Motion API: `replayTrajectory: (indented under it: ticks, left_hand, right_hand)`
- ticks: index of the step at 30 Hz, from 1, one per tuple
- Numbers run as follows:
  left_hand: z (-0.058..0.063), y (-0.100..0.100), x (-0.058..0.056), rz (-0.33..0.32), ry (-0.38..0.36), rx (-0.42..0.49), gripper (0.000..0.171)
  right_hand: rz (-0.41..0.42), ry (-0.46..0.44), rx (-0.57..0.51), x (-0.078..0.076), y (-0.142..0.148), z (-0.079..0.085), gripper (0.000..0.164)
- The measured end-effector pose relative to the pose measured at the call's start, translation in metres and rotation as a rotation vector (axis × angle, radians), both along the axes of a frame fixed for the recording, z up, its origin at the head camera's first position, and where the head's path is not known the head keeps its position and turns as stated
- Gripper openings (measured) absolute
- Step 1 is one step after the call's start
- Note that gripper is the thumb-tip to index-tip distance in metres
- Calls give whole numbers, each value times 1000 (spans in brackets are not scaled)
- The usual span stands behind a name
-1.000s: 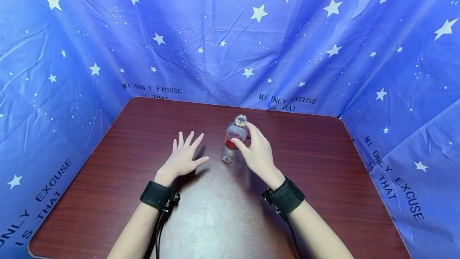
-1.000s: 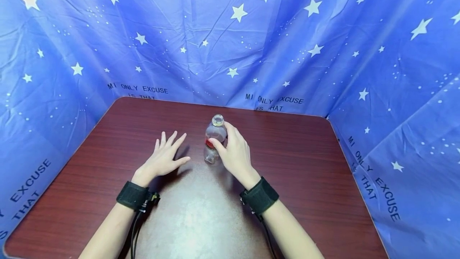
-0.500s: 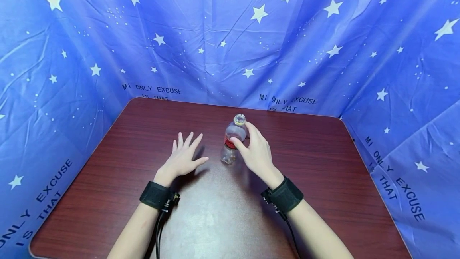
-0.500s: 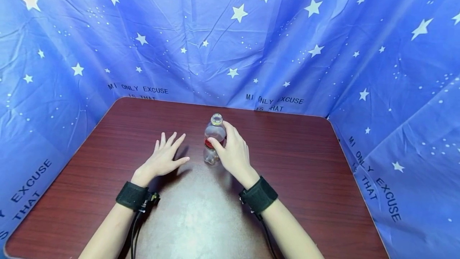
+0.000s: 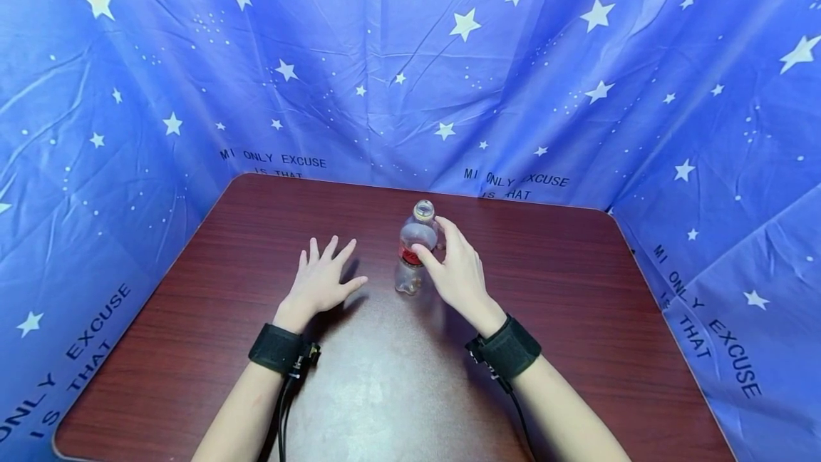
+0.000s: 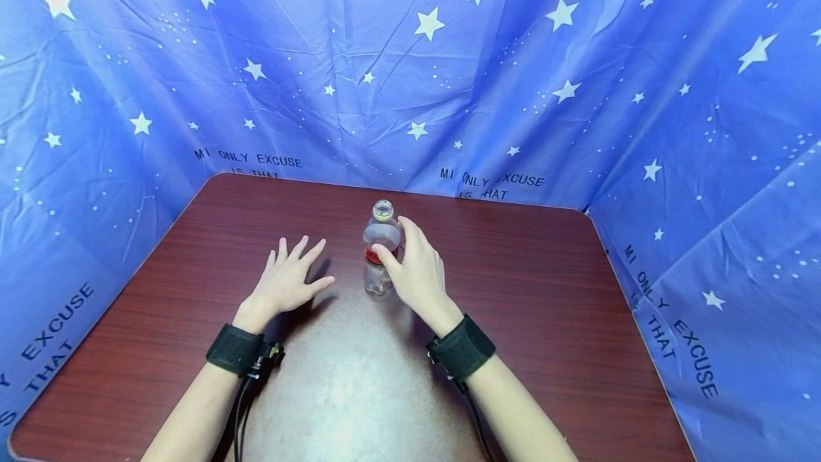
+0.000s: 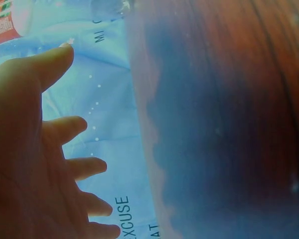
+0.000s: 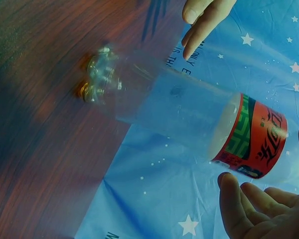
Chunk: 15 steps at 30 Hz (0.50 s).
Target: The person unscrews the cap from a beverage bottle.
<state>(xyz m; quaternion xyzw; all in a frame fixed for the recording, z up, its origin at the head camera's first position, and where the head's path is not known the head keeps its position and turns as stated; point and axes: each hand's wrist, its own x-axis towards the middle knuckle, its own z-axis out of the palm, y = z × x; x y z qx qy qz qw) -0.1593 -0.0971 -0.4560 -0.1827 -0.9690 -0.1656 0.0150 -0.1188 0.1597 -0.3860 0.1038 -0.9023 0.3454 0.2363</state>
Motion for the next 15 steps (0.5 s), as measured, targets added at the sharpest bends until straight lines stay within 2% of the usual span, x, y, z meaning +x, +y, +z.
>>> replayTrajectory:
  ticks: [15]
  left_hand:
    - [0,1,-2,10,-11,-10,79]
  right_hand:
    - [-14,-8,10,1,0,-4,53]
